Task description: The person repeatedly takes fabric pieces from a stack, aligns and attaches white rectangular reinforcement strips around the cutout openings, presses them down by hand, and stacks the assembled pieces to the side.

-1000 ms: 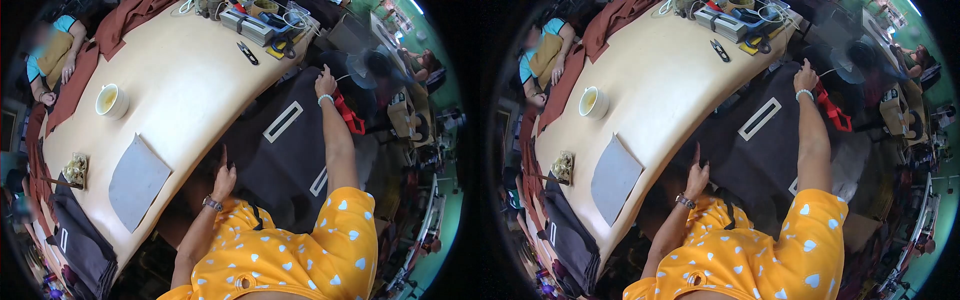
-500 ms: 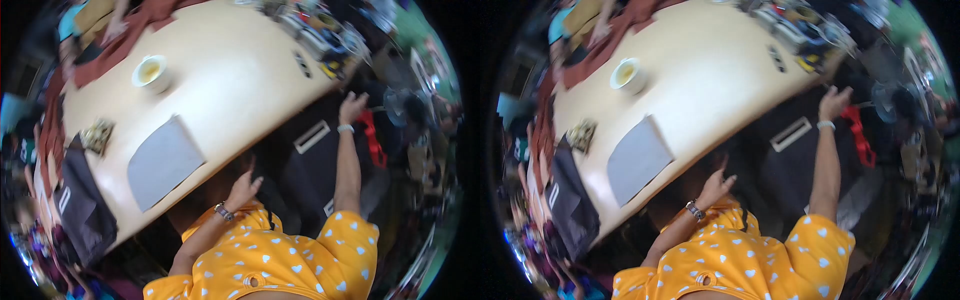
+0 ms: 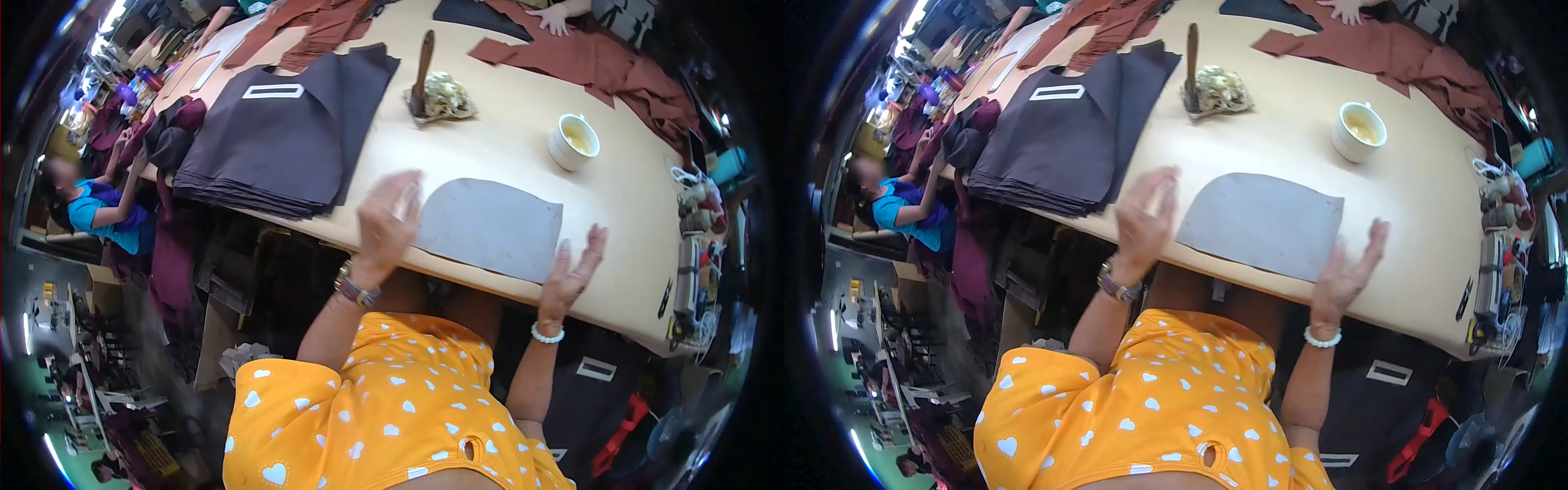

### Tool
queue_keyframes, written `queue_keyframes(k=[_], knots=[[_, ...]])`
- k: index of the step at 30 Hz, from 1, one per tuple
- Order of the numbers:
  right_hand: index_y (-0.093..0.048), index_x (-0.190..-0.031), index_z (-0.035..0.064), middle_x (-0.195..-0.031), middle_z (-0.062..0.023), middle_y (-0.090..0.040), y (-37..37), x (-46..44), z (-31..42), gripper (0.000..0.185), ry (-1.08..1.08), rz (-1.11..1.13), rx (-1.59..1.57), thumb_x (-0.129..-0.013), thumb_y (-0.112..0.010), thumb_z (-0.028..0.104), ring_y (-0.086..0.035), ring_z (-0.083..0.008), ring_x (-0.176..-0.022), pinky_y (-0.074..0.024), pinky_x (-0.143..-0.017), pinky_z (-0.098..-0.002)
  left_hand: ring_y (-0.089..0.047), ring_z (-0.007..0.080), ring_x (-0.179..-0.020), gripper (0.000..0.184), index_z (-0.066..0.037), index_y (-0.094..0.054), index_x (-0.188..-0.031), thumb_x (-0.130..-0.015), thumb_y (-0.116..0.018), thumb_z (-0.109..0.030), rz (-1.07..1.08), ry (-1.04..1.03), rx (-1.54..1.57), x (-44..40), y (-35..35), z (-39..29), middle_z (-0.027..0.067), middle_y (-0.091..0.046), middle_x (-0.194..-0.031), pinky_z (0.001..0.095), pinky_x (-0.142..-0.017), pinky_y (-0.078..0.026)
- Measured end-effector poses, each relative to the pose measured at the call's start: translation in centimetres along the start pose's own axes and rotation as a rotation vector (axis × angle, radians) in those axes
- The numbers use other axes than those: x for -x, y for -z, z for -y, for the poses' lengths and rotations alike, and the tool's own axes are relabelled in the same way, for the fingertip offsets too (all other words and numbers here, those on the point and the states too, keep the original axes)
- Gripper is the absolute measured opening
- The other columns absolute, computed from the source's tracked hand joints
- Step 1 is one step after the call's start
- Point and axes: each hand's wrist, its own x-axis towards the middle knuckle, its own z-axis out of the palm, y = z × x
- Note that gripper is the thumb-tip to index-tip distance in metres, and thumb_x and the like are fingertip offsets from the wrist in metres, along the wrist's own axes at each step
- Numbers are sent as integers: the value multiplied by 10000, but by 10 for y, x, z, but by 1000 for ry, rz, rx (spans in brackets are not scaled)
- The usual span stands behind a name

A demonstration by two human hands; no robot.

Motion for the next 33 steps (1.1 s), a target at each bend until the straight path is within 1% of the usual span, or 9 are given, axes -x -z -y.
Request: queue_keyframes(k=[6,9,13,18,20,22,27,30,33], knots=[[-287,-1362,-25,-1396,-193,-330,-24,12,9,592,-8,138,128,-830,-542,19,-287,-311,-1319,-211,-1096,-397,-583,334,-979,262,-23,-612,-1033,-791,-606,-123,-168,-30,-717,-67,35,97,176,-619,-1025,396,-856,-454],[-295,-1356,-29,-1392,-197,-334,-24,14,6,583,3,147,178,-829,-539,20,-294,-317,-1314,-219,-1093,-393,-588,358,-965,281,-31,-611,-1067,-801,-559,-103,-24,-35,-720,-77,24,141,207,-607,-1053,409,-841,-466],[-310,-1343,-42,-1377,-211,-347,-25,14,7,576,12,176,203,-822,-544,32,-304,-342,-1300,-230,-1083,-401,-597,387,-905,372,-25,-590,-1128,-773,-480,-5,133,223,-573,-82,38,122,240,-578,-1095,427,-798,-487],[-324,-1345,-24,-1256,-199,-457,-27,15,4,626,91,196,297,-793,-607,66,-412,-338,-1182,-299,-1022,-402,-624,339,-809,366,-8,-584,-1088,-731,-501,-12,256,-146,-429,-46,39,48,178,-587,-1114,373,-700,-520],[-325,-1349,-14,-1162,-184,-524,-32,15,16,673,173,220,347,-770,-650,93,-478,-328,-1089,-350,-969,-399,-626,318,-849,406,-13,-582,-1089,-687,-528,7,396,-175,-304,-22,25,28,176,-566,-1173,364,-733,-517],[-298,-1363,-19,-1014,-144,-579,-42,12,46,790,38,343,121,-715,-720,146,-538,-301,-922,-430,-843,-385,-627,284,-763,393,-14,-582,-1071,-680,-539,-5,558,-235,-232,0,8,13,169,-556,-1194,356,-667,-517],[-235,-1382,-27,-913,-205,-625,-59,-5,64,778,-226,493,84,-704,-612,43,-609,-385,-777,-484,-714,-405,-606,250,-660,286,-3,-603,-926,-642,-592,-30,754,-344,-127,54,-31,-27,130,-600,-1076,343,-584,-499],[-245,-1374,-22,-878,-252,-623,-50,-10,33,733,-179,331,211,-700,-532,-8,-608,-415,-774,-477,-732,-422,-607,248,-664,365,7,-594,-994,-632,-605,-36,747,-372,68,74,-45,-54,163,-581,-1118,337,-585,-503],[-289,-1364,-4,-976,-254,-633,-28,-25,12,634,-231,228,222,-804,-584,31,-631,-308,-929,-471,-801,-349,-619,249,-757,529,12,-518,-1180,-701,-664,-156,753,-397,265,80,-50,-68,204,-462,-1297,318,-657,-509]])
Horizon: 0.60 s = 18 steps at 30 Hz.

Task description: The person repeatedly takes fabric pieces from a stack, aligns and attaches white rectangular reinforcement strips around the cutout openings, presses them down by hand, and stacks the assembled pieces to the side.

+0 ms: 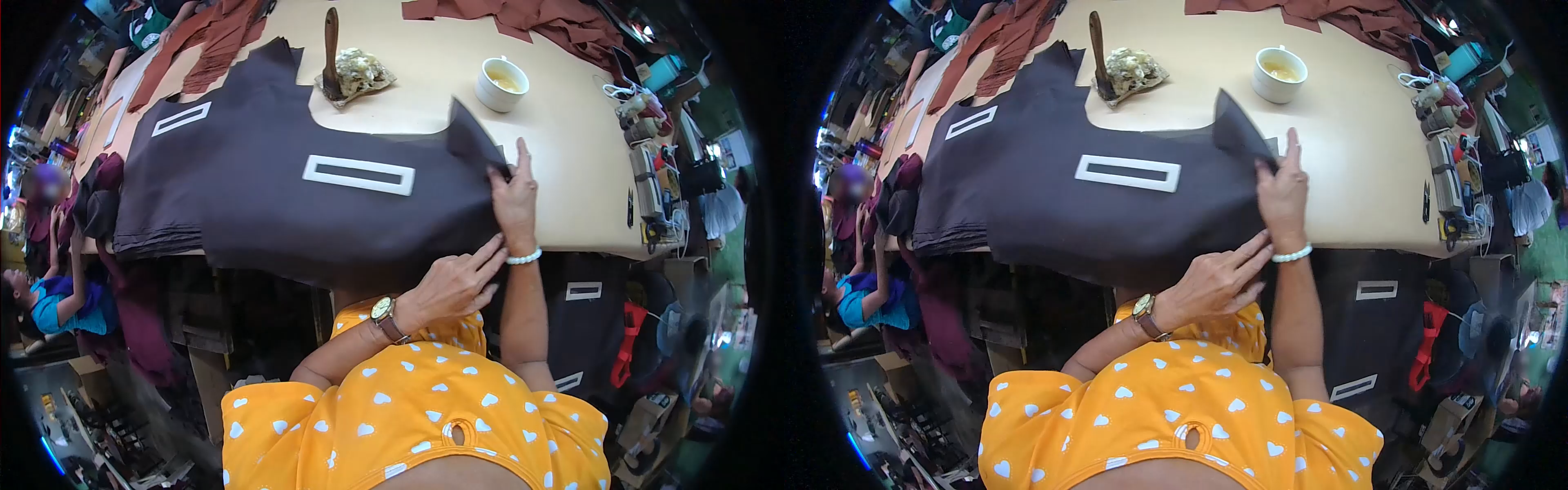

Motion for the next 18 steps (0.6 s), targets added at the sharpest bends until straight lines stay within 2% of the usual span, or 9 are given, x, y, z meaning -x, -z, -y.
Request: queue_keyframes(k=[1,3,4,6,8,11,12,15,18], knots=[[-300,-1361,0,-995,-250,-630,10,-6,-9,635,14,-20,65,-807,-606,47,-633,-292,-921,-472,-799,-346,-619,254,-788,529,8,-515,-1190,-730,-675,-198,-14,-28,37,-3,6,-5,202,-450,-1312,321,-689,-506],[-315,-1360,9,-1028,-239,-624,28,-17,-21,636,-26,59,-56,-801,-619,32,-634,-244,-904,-477,-788,-330,-607,273,-858,530,0,-511,-1203,-766,-678,-248,-44,-19,6,-5,23,0,197,-455,-1312,342,-746,-492],[-301,-1358,-6,-907,-259,-640,33,-25,-38,653,69,55,-59,-799,-634,50,-655,-273,-849,-484,-721,-360,-588,304,-943,527,-7,-517,-1203,-761,-683,-242,-100,-14,-14,-7,31,6,198,-461,-1307,364,-811,-477],[-300,-1361,-4,-885,-246,-644,47,-35,-60,657,102,83,5,-799,-636,49,-654,-277,-821,-484,-720,-349,-530,339,-1086,484,-10,-540,-1185,-773,-674,-227,-170,57,-99,-4,49,22,194,-490,-1271,406,-923,-425],[-302,-1364,-1,-831,-216,-653,59,-42,-70,657,119,103,57,-800,-635,44,-649,-273,-778,-483,-721,-326,-497,344,-1131,468,-12,-543,-1185,-785,-666,-221,-212,140,-254,1,62,41,189,-499,-1260,417,-952,-401],[-305,-1366,4,-833,-222,-648,71,-52,-83,653,90,129,27,-801,-630,38,-643,-259,-771,-477,-725,-314,-403,349,-1230,517,-31,-489,-1260,-829,-619,-284,-140,276,-426,11,74,66,193,-422,-1338,436,-1014,-332],[-303,-1367,8,-761,-189,-643,71,-54,-85,657,113,108,10,-796,-628,25,-627,-252,-709,-470,-708,-291,-376,349,-1251,531,-37,-471,-1278,-838,-603,-303,-91,327,-449,13,75,70,192,-402,-1355,449,-1025,-311],[-290,-1374,14,-764,-159,-634,74,-59,-86,675,115,103,188,-787,-623,26,-617,-276,-683,-479,-695,-323,-312,350,-1301,565,-51,-426,-1322,-863,-560,-351,15,443,-493,19,72,79,184,-356,-1395,487,-1049,-255],[-288,-1375,12,-915,-168,-615,76,-64,-79,675,77,2,565,-784,-614,45,-603,-309,-808,-477,-756,-374,-279,351,-1323,572,-62,-395,-1347,-875,-542,-348,29,475,-470,24,67,83,175,-336,-1413,516,-1059,-213]])
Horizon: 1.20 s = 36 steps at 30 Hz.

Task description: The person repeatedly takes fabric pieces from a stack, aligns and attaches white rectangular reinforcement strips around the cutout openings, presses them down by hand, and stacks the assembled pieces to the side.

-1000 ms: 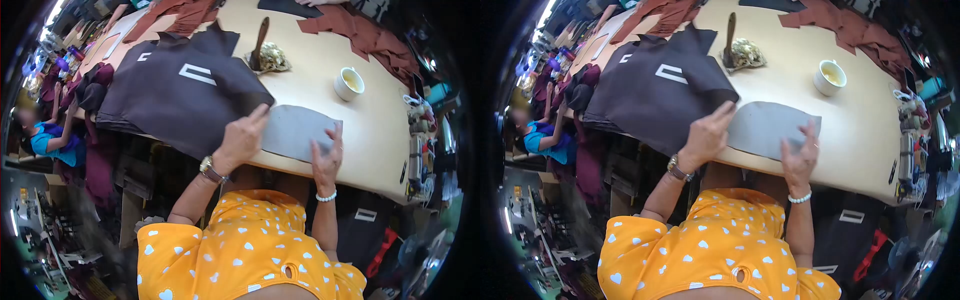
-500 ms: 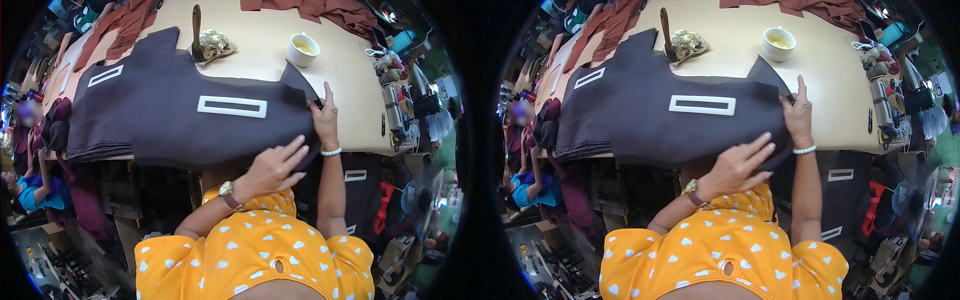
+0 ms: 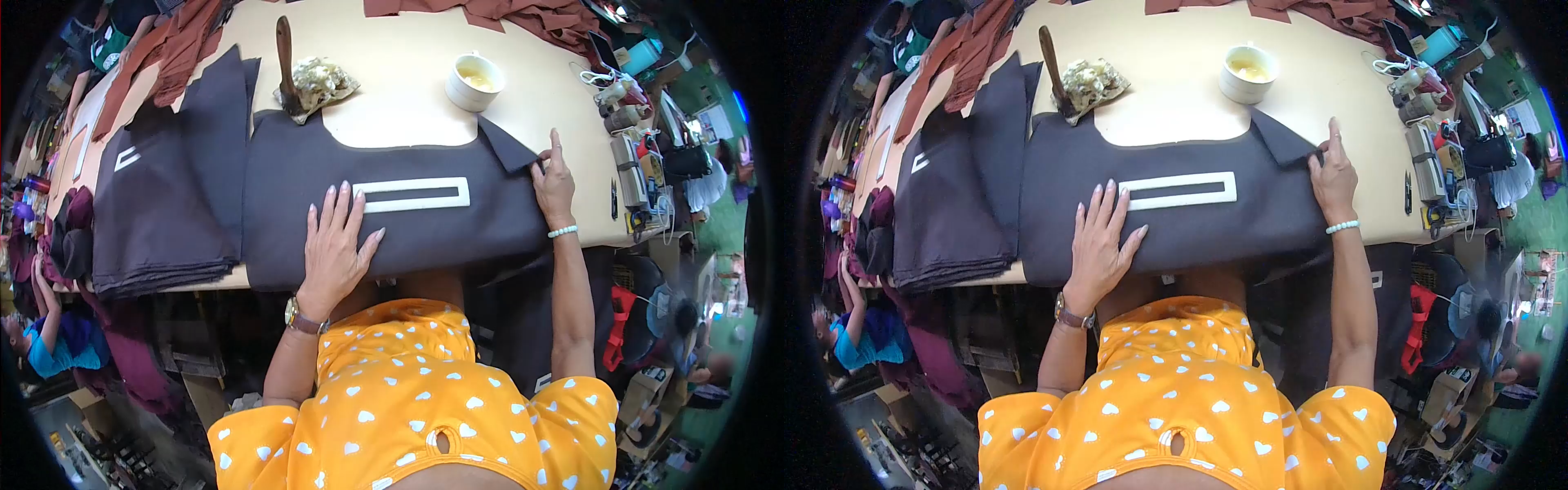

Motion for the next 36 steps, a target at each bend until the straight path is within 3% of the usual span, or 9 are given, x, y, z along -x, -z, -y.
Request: queue_keyframes(k=[3,4,7,9,12,16,28,31,36], knots=[[-289,-1369,7,-1102,-197,-550,-19,-31,-28,677,132,-315,234,-777,-612,69,-540,-342,-1008,-449,-852,-420,-278,350,-1324,569,-62,-394,-1348,-875,-542,-341,-5,12,16,0,2,-2,178,-330,-1417,515,-1058,-214],[-325,-1347,-7,-1190,-215,-498,-16,-43,-23,661,109,-307,131,-776,-632,122,-480,-357,-1105,-395,-950,-411,-276,347,-1326,568,-59,-396,-1346,-871,-546,-333,-2,20,26,0,3,-3,178,-328,-1419,516,-1057,-213],[-453,-1271,2,-1240,-209,-475,-7,-79,15,595,365,-350,-13,-768,-659,242,-478,-354,-1123,-374,-974,-396,-278,345,-1325,569,-55,-400,-1342,-866,-551,-329,11,33,36,0,3,-4,175,-332,-1418,520,-1056,-212],[-598,-1138,20,-1311,-202,-430,-6,-96,44,585,399,-112,43,-773,-602,477,-414,-354,-1196,-304,-1017,-457,-282,342,-1324,568,-51,-406,-1337,-864,-548,-333,8,32,32,-1,3,-4,172,-337,-1416,519,-1057,-206],[-663,-1060,43,-1372,-215,-368,-5,-107,91,742,339,167,329,-740,-485,689,-276,-376,-1299,-198,-1048,-536,-288,330,-1323,565,-55,-416,-1333,-863,-546,-340,16,36,27,-1,6,-4,166,-345,-1413,515,-1060,-201],[-673,-1051,45,-1446,-218,-243,-20,-126,102,901,281,366,387,-686,-390,819,-101,-392,-1369,-66,-1078,-558,-288,321,-1325,561,-59,-428,-1327,-858,-552,-340,9,44,34,-1,7,-5,158,-349,-1414,509,-1063,-201],[-683,-1000,8,-1421,-231,-288,-29,-137,111,930,224,463,427,-707,-342,822,-125,-405,-1358,-67,-1033,-645,-288,306,-1327,560,-68,-439,-1321,-850,-563,-344,-7,50,51,0,5,-3,143,-350,-1417,499,-1068,-199],[-682,-1006,12,-1398,-236,-326,-17,-148,114,916,220,362,306,-732,-324,809,-146,-389,-1357,-65,-1029,-650,-292,305,-1325,558,-67,-440,-1321,-851,-562,-342,-13,45,50,-1,5,-3,140,-352,-1416,496,-1068,-201],[-701,-982,137,-1279,-159,-460,29,-164,105,580,423,-84,236,-839,-394,609,-335,-367,-1242,-189,-998,-651,-293,308,-1324,559,-65,-439,-1321,-854,-557,-347,-17,45,42,0,4,-3,142,-353,-1415,498,-1068,-202]])
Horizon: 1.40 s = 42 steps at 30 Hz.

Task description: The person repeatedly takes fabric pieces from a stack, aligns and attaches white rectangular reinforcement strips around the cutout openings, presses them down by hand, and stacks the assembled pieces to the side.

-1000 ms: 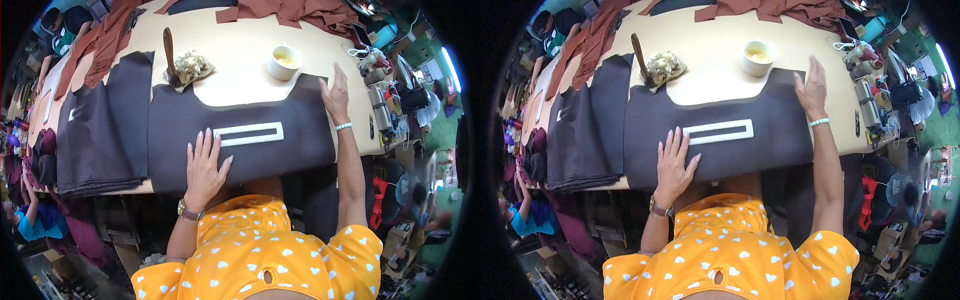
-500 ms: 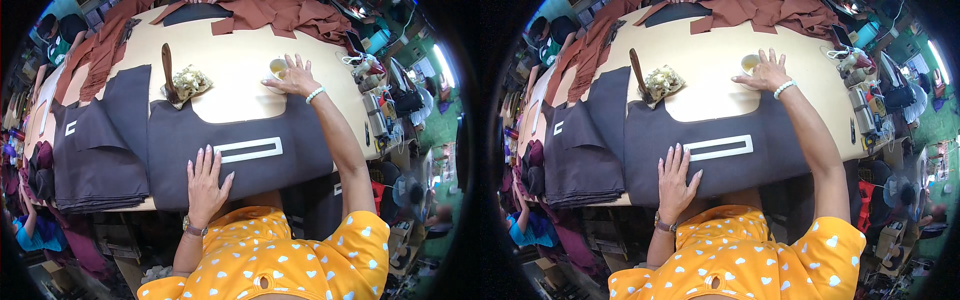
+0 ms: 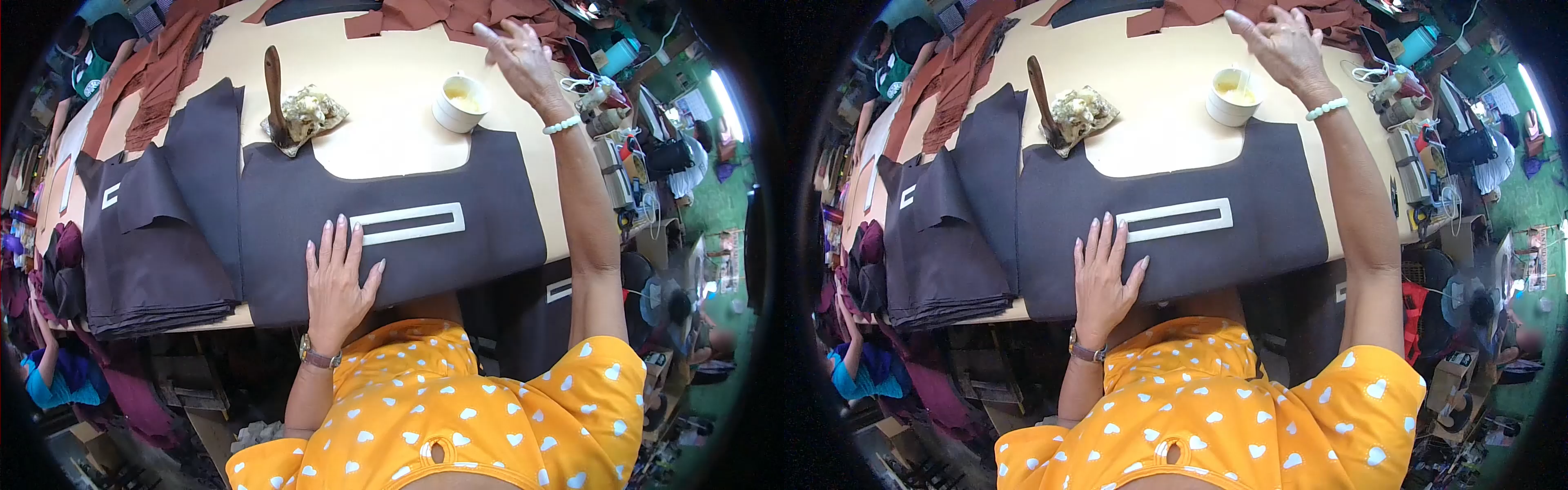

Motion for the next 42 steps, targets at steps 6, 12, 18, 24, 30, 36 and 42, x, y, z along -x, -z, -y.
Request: queue_keyframes(k=[6,12,18,24,30,36,42], knots=[[-678,-966,157,-1399,-148,-350,0,49,30,380,31,444,268,-721,-443,-14,-275,-383,-1317,-200,-1008,-648,-292,310,-1323,559,-65,-433,-1323,-856,-553,-347,-20,-16,7,1,-1,0,140,-353,-1415,498,-1067,-205],[-669,-939,101,-1432,-157,-314,17,79,44,357,-2,538,150,-715,-432,-44,-213,-405,-1343,-157,-1032,-643,-295,312,-1320,554,-67,-431,-1324,-861,-546,-349,-38,-27,-9,2,-2,1,146,-356,-1410,499,-1066,-210],[-644,-960,93,-1375,-164,-389,60,127,58,351,138,82,-269,-698,-440,-24,-278,-414,-1310,-171,-1081,-539,-294,309,-1322,558,-66,-427,-1326,-864,-541,-355,-51,-32,-15,3,-5,3,149,-356,-1408,501,-1067,-210],[-648,-1017,97,-1346,-235,-393,21,208,90,458,-111,232,-673,-663,-415,-77,-314,-402,-1291,-219,-1082,-452,-295,309,-1321,564,-54,-426,-1325,-866,-534,-364,-66,-49,-11,3,-7,4,155,-362,-1404,500,-1068,-208],[-605,-1156,163,-1422,-233,-271,-7,235,115,550,-256,270,-549,-718,-392,-91,-197,-475,-1315,-150,-1031,-637,-298,312,-1319,573,-54,-428,-1323,-861,-539,-376,-74,-52,-19,3,-9,5,157,-364,-1402,503,-1064,-211],[-515,-1274,180,-1429,-187,-275,-9,234,126,497,-175,315,88,-801,-478,31,-222,-424,-1320,-149,-1049,-612,-301,312,-1315,568,-57,-424,-1324,-866,-532,-376,-74,-52,-22,3,-8,5,156,-366,-1399,504,-1061,-216],[-496,-1261,12,-1429,-116,-293,2,229,141,463,-24,386,504,-826,-512,169,-223,-343,-1339,-131,-1069,-586,-307,324,-1306,579,-29,-424,-1315,-862,-526,-374,-80,-72,-33,3,-8,4,173,-368,-1388,515,-1054,-223]])
